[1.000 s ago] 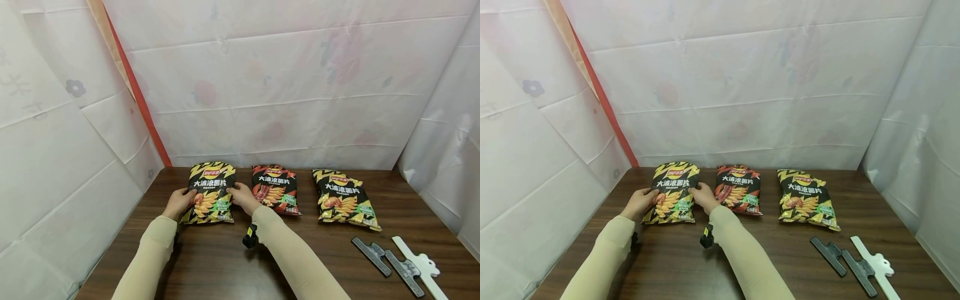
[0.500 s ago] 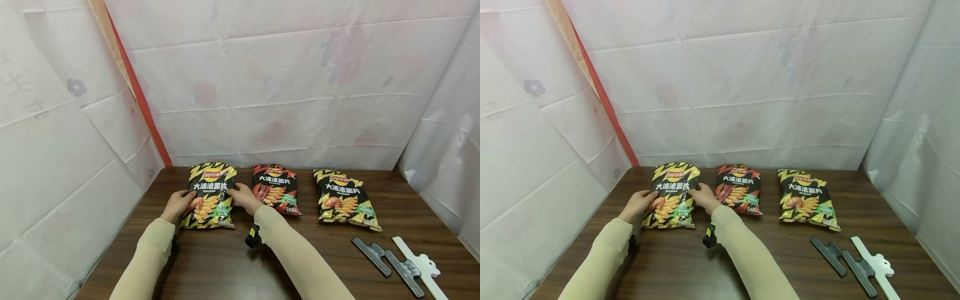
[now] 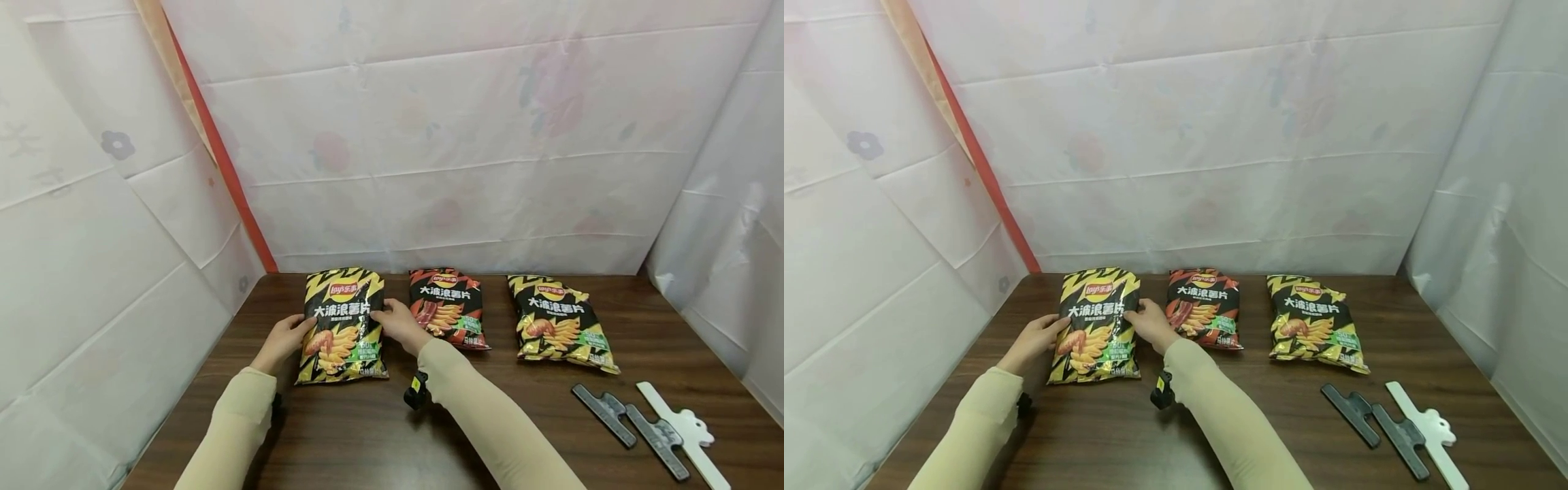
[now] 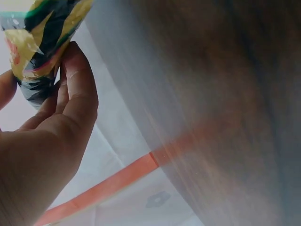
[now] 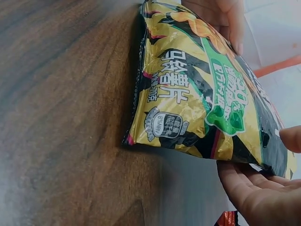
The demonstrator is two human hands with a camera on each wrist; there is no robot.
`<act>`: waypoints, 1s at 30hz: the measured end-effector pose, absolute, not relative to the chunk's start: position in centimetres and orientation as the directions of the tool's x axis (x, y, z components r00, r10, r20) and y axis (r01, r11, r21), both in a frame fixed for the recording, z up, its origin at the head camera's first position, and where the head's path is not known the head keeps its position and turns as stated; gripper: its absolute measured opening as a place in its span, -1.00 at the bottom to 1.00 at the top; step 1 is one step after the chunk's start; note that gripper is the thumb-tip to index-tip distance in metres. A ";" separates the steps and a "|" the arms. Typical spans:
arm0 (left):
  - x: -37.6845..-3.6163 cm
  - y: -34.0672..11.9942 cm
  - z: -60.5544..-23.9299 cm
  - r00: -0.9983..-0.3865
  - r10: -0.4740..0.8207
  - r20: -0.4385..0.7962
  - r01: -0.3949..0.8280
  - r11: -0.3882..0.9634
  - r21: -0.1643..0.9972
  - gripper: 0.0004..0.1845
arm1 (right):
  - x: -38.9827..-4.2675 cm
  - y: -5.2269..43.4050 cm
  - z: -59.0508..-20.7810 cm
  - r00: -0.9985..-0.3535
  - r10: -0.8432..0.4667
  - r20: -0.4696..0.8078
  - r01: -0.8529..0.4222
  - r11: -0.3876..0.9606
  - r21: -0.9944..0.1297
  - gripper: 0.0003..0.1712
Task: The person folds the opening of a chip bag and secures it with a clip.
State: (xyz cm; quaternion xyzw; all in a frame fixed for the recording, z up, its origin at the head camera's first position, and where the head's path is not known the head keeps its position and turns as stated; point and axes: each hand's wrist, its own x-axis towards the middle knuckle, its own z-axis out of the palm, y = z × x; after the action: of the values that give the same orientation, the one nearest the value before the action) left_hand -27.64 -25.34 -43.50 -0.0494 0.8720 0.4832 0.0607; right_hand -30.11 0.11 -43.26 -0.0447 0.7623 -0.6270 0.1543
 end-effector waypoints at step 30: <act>-24.0 -24.2 -43.3 -0.993 0.022 -0.118 -0.094 0.473 0.876 -0.32 | -27.8 2.5 -43.0 -0.944 -0.316 -0.099 0.034 0.207 -0.978 -0.42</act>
State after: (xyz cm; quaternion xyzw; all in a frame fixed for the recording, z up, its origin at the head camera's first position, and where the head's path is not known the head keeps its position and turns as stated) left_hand -23.99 -24.15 -43.34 -0.0210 0.8564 0.5129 0.0562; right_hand -27.80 2.48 -43.05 -0.0923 0.7642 -0.6227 0.1403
